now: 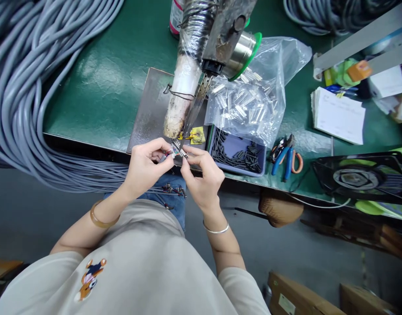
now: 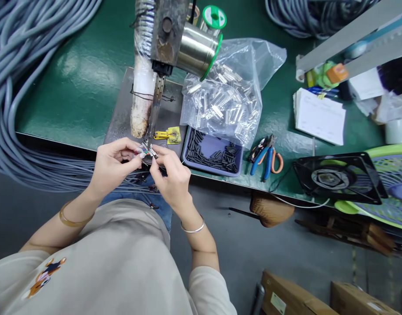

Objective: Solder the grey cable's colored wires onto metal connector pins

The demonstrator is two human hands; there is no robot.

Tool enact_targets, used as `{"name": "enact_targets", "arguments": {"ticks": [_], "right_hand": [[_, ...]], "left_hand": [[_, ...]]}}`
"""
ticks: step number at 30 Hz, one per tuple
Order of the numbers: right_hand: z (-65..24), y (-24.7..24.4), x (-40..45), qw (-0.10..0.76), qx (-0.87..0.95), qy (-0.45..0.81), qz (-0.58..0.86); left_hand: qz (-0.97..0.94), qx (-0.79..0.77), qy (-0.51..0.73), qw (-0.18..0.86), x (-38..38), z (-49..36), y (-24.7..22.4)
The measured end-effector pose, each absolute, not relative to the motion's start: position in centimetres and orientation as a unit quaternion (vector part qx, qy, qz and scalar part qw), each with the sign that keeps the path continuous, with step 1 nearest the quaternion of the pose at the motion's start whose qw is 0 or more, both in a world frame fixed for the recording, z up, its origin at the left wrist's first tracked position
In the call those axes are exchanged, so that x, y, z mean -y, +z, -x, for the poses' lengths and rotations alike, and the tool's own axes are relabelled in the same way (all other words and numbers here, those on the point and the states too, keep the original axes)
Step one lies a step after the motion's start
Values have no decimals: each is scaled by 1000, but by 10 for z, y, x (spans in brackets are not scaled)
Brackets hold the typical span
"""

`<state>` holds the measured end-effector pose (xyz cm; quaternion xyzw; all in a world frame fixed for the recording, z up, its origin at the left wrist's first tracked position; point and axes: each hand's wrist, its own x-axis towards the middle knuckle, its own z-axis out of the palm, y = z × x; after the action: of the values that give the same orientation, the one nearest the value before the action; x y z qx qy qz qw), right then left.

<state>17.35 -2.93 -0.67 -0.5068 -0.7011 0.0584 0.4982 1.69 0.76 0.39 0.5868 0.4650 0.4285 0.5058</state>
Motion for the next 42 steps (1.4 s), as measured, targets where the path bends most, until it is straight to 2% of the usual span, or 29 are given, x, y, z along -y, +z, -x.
{"name": "enact_targets", "arguments": {"ticks": [9,18,24,27,32,35,39,42], "right_hand": [[-175,-2,26,503,699,54,505],[-178,0,28,462,739,38,489],[-178,-2,30,468,740,10,483],[-180,-4,35,476,737,9,480],[-190,-19,46,565,724,69,389],[-190,-25,50,548,740,90,378],[-180,-17,54,533,719,81,438],[-172,-1,54,543,643,174,511]], "left_hand": [[-643,-466,427,432,-8,-18,15],[-611,-479,398,488,-12,-14,13],[-606,-477,396,499,-8,-14,10],[-574,-472,397,539,-4,-13,11],[-425,-411,347,727,0,-7,12],[-363,-363,305,802,4,-2,13],[-395,-353,325,783,15,4,16],[-441,-347,384,734,23,7,19]]}}
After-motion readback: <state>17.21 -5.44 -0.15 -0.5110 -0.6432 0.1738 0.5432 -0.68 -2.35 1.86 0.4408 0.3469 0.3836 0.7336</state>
